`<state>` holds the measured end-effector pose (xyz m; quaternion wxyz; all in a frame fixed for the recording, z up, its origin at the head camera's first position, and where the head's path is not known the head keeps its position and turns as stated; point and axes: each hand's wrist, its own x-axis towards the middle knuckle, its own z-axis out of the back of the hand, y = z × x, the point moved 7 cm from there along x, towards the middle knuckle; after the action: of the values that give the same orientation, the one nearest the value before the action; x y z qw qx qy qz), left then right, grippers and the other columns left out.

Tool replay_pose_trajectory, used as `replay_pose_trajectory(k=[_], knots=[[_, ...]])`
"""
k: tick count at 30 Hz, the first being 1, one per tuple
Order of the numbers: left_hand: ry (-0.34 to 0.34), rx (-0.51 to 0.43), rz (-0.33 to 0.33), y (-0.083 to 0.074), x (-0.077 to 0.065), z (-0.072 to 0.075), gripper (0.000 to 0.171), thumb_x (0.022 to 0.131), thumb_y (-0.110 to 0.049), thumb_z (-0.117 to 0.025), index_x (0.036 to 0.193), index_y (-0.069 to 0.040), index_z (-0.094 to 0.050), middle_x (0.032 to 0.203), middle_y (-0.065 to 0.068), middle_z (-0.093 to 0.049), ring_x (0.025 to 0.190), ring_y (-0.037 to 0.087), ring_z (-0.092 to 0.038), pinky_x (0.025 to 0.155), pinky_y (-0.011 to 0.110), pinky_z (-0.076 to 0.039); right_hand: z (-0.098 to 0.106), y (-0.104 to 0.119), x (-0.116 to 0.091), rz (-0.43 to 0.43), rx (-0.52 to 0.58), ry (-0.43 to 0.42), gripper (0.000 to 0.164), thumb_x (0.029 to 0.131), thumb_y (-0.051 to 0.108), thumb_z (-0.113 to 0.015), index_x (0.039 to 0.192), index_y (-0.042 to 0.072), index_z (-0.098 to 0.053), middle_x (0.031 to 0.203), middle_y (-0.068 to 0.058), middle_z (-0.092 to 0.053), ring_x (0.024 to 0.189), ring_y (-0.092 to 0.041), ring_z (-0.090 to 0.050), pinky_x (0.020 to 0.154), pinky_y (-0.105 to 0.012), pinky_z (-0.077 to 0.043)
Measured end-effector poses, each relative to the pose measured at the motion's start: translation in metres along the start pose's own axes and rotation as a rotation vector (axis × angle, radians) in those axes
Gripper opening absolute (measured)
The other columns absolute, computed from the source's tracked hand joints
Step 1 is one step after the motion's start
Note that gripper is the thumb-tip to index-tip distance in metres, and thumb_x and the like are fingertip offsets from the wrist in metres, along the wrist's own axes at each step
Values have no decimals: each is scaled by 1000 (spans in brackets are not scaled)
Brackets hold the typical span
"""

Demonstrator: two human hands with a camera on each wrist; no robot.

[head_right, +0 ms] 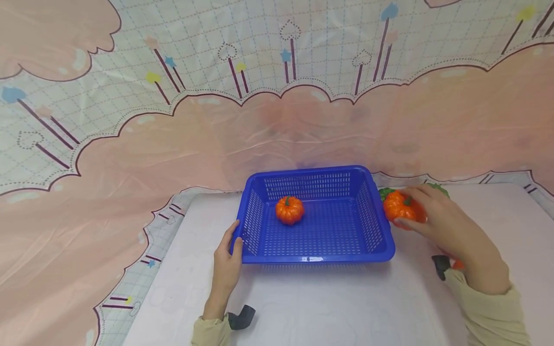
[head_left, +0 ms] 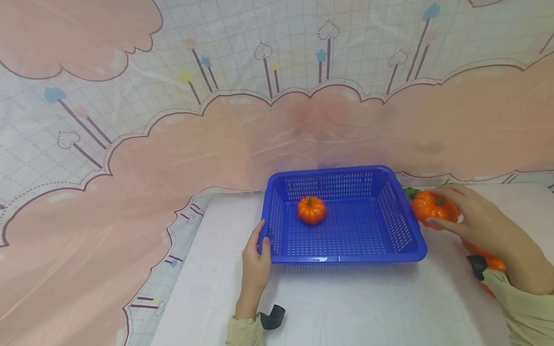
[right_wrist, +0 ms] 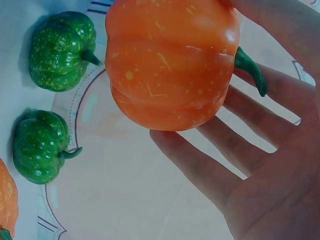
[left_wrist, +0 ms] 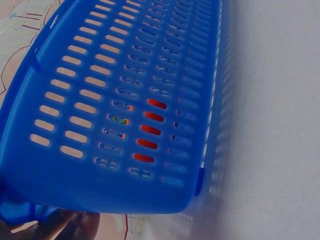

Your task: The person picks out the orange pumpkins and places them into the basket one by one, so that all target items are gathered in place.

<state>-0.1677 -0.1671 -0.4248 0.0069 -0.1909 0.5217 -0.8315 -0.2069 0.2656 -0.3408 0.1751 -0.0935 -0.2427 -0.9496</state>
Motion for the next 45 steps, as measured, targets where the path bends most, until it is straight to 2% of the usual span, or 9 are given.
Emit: replay_pose_trajectory(k=[7, 14, 21, 30, 36, 40, 45], knots=[[-4, 7, 6, 1, 0, 2, 44, 102, -8, -48, 146, -7, -48, 150, 15, -48, 142, 33, -41, 117, 49, -34, -1, 4, 1, 5, 8, 0, 68, 80, 31, -83, 136, 7, -54, 138, -25, -47, 127, -49, -40, 99, -75, -33], [-7, 19, 4, 3, 0, 2, 43, 102, -8, -48, 146, -7, -48, 150, 15, -48, 142, 33, -41, 117, 50, -35, -1, 11, 5, 20, -11, 8, 67, 81, 34, -82, 137, 9, -54, 137, -22, -48, 123, -47, -43, 93, -75, -38], [-5, 14, 4, 2, 0, 2, 44, 102, -7, -48, 146, -7, -48, 150, 15, -48, 142, 32, -41, 117, 48, -35, 0, 19, 11, 49, 40, -3, 66, 79, 30, -84, 136, 12, -56, 141, -20, -47, 128, -45, -41, 96, -75, -36], [-3, 5, 3, 0, 0, 1, 43, 102, -7, -48, 145, -6, -48, 150, 16, -48, 142, 32, -41, 117, 48, -35, -3, 28, 18, 98, 38, -5, 68, 79, 30, -84, 138, 12, -55, 138, -23, -50, 124, -47, -44, 94, -74, -38], [-3, 5, -4, -1, 0, 0, 43, 102, -7, -48, 145, -5, -48, 149, 16, -48, 142, 33, -42, 117, 48, -35, -7, 32, 23, 77, 58, 19, 72, 80, 33, -83, 143, 15, -52, 144, -23, -46, 131, -47, -40, 99, -74, -35], [-7, 6, -5, -2, 0, 0, 43, 102, -7, -48, 145, -5, -48, 150, 16, -48, 141, 32, -42, 117, 47, -35, -10, 36, 26, 69, 51, 36, 73, 81, 37, -81, 143, 11, -51, 147, -26, -43, 132, -50, -37, 99, -76, -33], [-8, 11, -12, -1, 1, 0, 43, 102, -7, -48, 145, -5, -48, 149, 16, -49, 141, 33, -43, 116, 47, -36, -12, 42, 30, 87, 9, 28, 70, 81, 39, -80, 137, 5, -54, 146, -27, -43, 131, -51, -39, 96, -76, -37]])
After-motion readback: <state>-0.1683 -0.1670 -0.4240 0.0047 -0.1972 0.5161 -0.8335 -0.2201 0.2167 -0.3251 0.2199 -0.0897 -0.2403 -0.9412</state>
